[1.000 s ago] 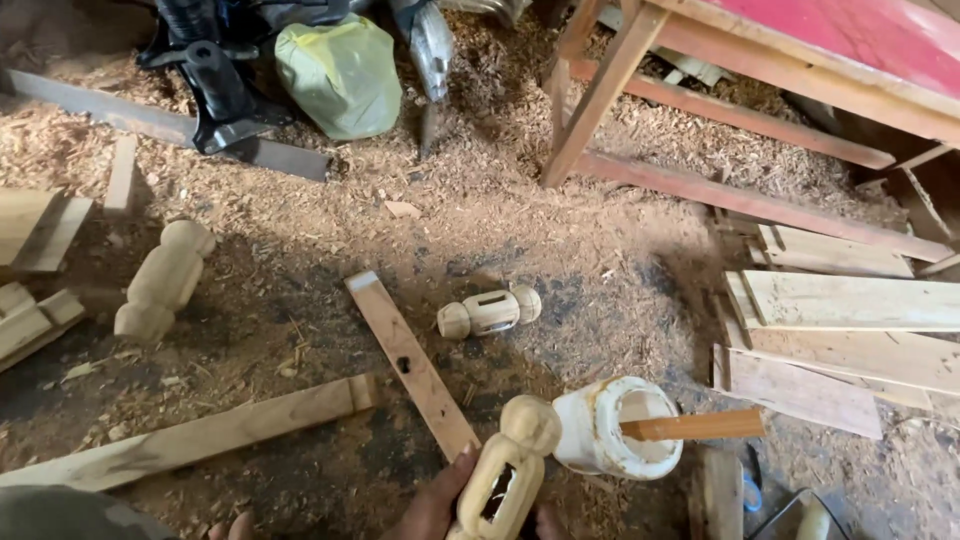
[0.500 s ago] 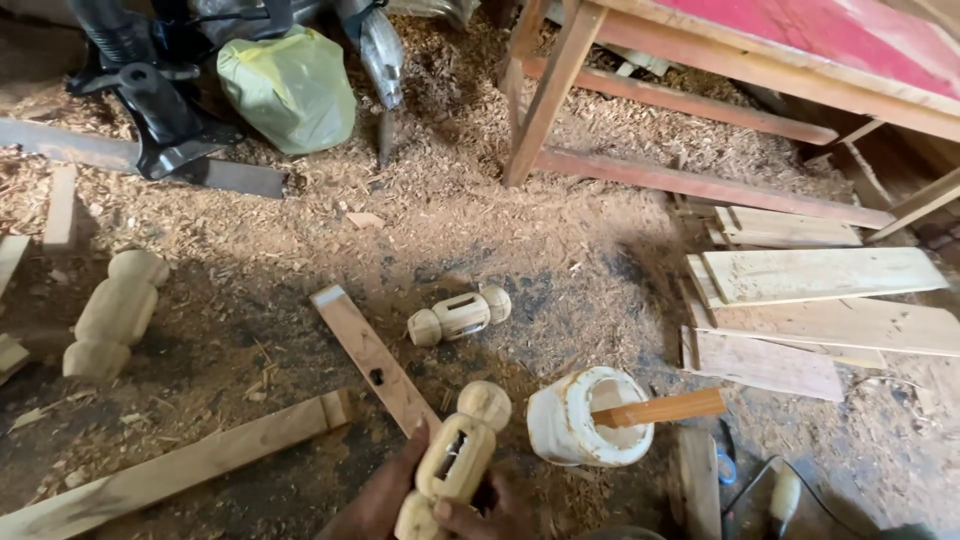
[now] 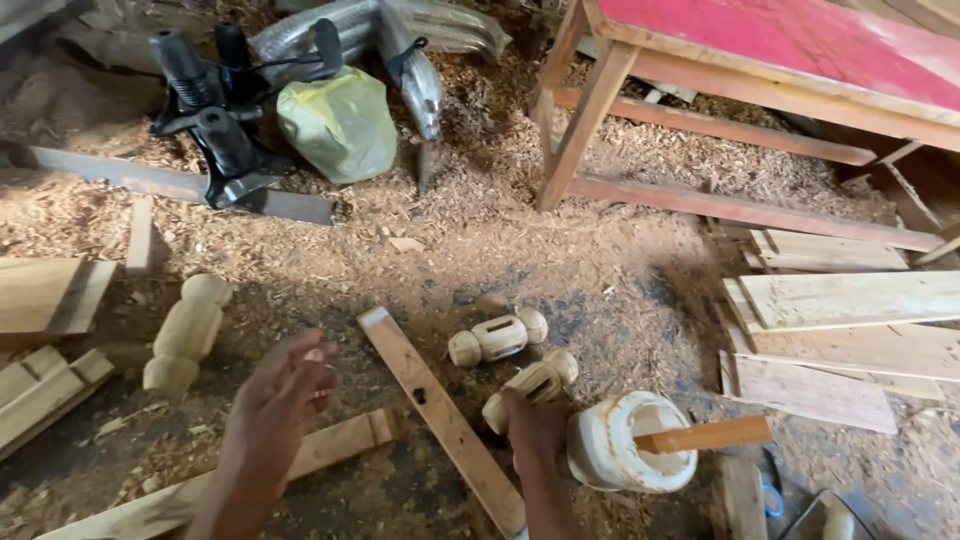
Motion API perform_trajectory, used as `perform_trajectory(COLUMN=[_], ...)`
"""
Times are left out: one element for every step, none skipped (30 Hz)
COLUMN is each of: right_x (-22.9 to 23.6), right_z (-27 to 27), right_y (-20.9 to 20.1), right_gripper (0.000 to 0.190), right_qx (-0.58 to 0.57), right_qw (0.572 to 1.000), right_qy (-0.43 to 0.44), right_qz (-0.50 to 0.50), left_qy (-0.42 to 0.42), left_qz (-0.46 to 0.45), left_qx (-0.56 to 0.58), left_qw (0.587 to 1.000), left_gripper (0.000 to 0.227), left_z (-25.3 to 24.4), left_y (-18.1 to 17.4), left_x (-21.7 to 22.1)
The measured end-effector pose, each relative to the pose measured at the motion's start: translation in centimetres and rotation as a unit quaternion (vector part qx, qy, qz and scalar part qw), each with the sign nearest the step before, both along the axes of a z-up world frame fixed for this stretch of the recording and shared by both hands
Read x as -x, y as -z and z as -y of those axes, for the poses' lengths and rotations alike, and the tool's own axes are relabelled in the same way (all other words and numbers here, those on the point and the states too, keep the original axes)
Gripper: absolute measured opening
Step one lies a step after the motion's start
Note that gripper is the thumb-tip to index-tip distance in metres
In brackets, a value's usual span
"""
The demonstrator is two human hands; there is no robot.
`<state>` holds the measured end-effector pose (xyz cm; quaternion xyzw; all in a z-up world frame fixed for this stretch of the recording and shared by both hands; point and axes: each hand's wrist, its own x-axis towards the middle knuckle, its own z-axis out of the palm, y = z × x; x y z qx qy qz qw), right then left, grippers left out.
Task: Applying glue to wooden components and assembling them in a workshop.
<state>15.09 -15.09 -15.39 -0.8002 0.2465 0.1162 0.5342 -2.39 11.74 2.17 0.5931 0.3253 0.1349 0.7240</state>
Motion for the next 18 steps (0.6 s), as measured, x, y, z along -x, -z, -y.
perform_trajectory(right_x=[0.5,0.8,1.1,1.4,1.7,1.7,1.6,1.6,1.5,3.7,5.8,7.9,8.0,8.2,8.3,8.9,9.7,10.5], right_z=[-0.3,-0.7,-1.1,-1.4,-1.6,-1.8,-1.6,-1.3,-1.1,-1.3,-1.4,-1.5,-1.1,-0.6,-0.2,-1.2,-2.3,-3.4], right_y=[-1.0,-2.0,-3.1,-3.4,-3.8,-4.3,-3.6,-2.8,-2.1,-2.3,-2.6,-2.8,-0.8,1.1,3.1,-0.3,-3.8,-7.2], right_gripper=[0.093,0.096,0.098,0.098,0.09,0.083,0.083,0.095,0.111,0.111,0.095,0.081,0.081,0.081,0.081,0.081,0.077,0.073], right_qx=[0.0,0.033,0.066,0.067,0.026,-0.015,-0.015,0.095,0.204,0.204,0.259,0.311,0.31,0.404,0.489,0.487,0.463,0.431], right_qw=[1.0,0.999,0.998,0.998,0.999,1.0,1.0,0.994,0.976,0.976,0.957,0.919,0.918,0.852,0.762,0.759,0.79,0.808], right_qy=[-0.002,0.005,0.013,0.01,0.003,-0.005,-0.008,-0.031,-0.054,-0.057,-0.107,-0.152,-0.155,-0.277,-0.391,-0.395,-0.398,-0.397], right_qz=[0.0,-0.009,-0.017,-0.017,-0.02,-0.02,-0.017,-0.036,-0.052,-0.048,0.07,0.188,0.194,0.186,0.168,0.174,0.055,-0.063], left_qy=[-0.002,-0.025,-0.047,-0.05,-0.059,-0.068,-0.071,-0.074,-0.077,-0.081,-0.086,-0.091,-0.095,-0.101,-0.106,-0.113,-0.116,-0.12], left_qz=[0.0,0.012,0.024,0.024,-0.002,-0.024,-0.021,-0.016,-0.01,-0.007,0.037,0.081,0.087,0.101,0.116,0.117,0.127,0.138], left_qx=[0.0,0.009,0.018,0.018,0.009,0.0,0.001,-0.004,-0.009,-0.009,0.016,0.04,0.04,0.039,0.039,0.038,0.037,0.036], left_qw=[1.0,1.0,0.998,0.998,0.998,0.997,0.997,0.997,0.997,0.997,0.995,0.992,0.991,0.989,0.987,0.986,0.984,0.983], left_gripper=[0.058,0.061,0.063,0.063,0.063,0.062,0.062,0.063,0.064,0.064,0.064,0.065,0.065,0.064,0.064,0.064,0.063,0.063], left_z=[-0.5,-1.1,-1.7,-1.7,-1.7,-1.7,-1.8,-1.9,-1.9,-2.3,-2.5,-2.8,-3.0,-3.2,-3.3,-3.4,-3.5,-3.7], left_y=[0.0,-0.1,-0.2,-0.9,-1.7,-2.5,-2.6,-2.7,-2.8,-2.3,-1.8,-1.3,-1.2,-1.1,-1.1,-0.9,-0.7,-0.5], left_x=[0.7,1.3,2.0,2.5,3.0,3.3,3.2,3.2,3.2,3.3,3.4,3.5,3.4,3.4,3.5,3.6,3.7,3.8])
